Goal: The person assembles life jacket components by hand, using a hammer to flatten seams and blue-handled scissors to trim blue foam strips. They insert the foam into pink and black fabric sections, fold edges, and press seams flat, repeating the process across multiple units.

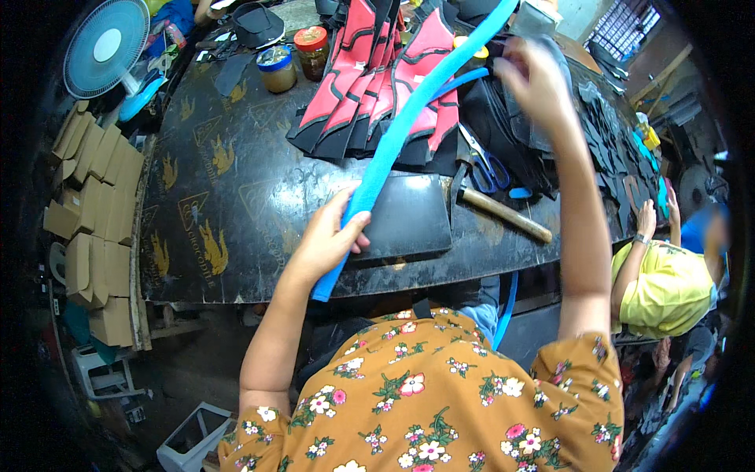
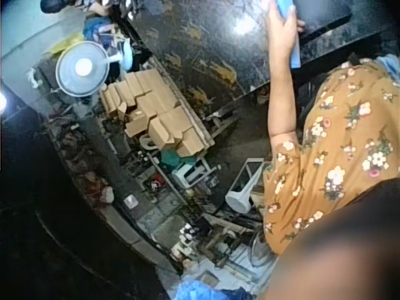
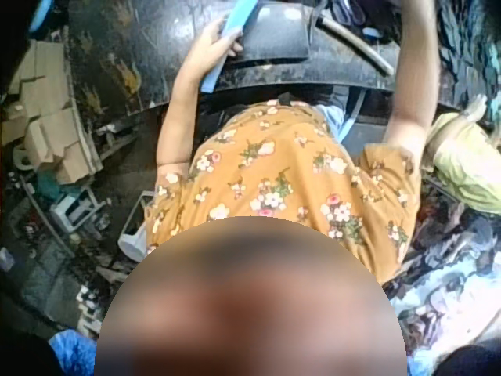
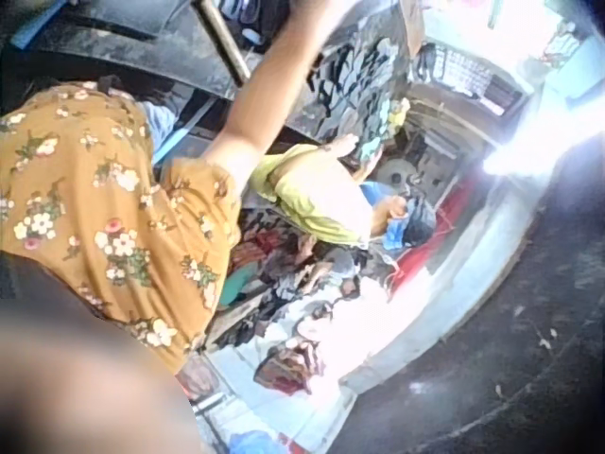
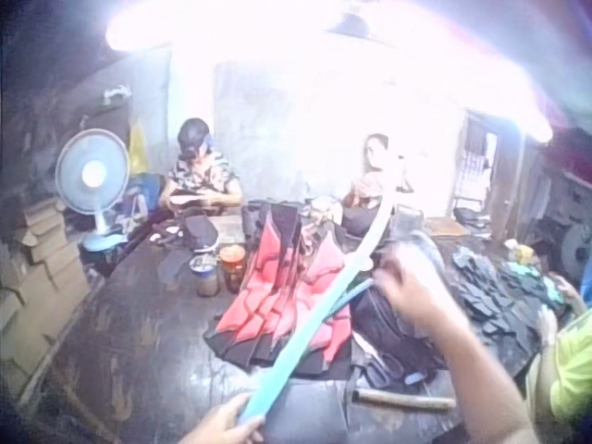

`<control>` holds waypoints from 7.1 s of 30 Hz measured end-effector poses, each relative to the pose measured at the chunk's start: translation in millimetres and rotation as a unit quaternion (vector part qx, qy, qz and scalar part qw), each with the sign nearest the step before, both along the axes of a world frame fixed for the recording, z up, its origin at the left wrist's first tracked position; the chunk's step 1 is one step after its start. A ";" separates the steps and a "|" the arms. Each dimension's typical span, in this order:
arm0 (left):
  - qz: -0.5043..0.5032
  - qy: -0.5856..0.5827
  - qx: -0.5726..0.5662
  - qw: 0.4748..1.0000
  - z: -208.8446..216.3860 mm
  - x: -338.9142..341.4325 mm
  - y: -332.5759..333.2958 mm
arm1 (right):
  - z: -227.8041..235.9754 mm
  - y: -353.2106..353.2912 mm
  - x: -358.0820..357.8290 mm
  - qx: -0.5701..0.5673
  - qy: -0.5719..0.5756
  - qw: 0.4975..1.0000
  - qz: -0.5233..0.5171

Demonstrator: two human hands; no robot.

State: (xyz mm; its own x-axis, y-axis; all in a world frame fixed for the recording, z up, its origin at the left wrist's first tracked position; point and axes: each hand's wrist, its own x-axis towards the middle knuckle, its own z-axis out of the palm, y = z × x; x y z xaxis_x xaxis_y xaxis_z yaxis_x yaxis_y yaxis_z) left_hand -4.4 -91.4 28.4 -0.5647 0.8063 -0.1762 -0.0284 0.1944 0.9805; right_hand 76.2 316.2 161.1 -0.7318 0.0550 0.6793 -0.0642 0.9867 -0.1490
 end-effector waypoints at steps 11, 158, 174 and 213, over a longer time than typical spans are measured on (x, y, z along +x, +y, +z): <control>0.018 0.031 0.031 0.999 -9.3 -1.2 16.8 | -153.2 -53.5 84.4 -0.026 -0.290 0.927 -0.236; -0.181 -0.289 0.107 0.934 26.8 77.5 67.8 | -113.8 -156.6 256.6 -0.644 -0.293 0.706 0.037; -0.207 -0.315 0.128 0.917 26.4 77.0 68.7 | -123.0 -166.5 275.5 -0.763 -0.175 0.621 0.032; 0.027 -0.219 0.152 0.963 26.4 8.0 39.8 | -140.0 -228.4 168.1 -0.795 -0.219 0.527 0.205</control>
State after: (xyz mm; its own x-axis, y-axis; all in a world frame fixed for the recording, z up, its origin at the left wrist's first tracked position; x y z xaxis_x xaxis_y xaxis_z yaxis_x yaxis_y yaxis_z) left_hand 3.6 -51.6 54.9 -0.5327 0.8296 -0.1674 -0.4553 -0.1142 0.8830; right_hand 244.3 87.8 21.2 -0.9709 0.0760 -0.2273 0.1617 -0.4923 -0.8553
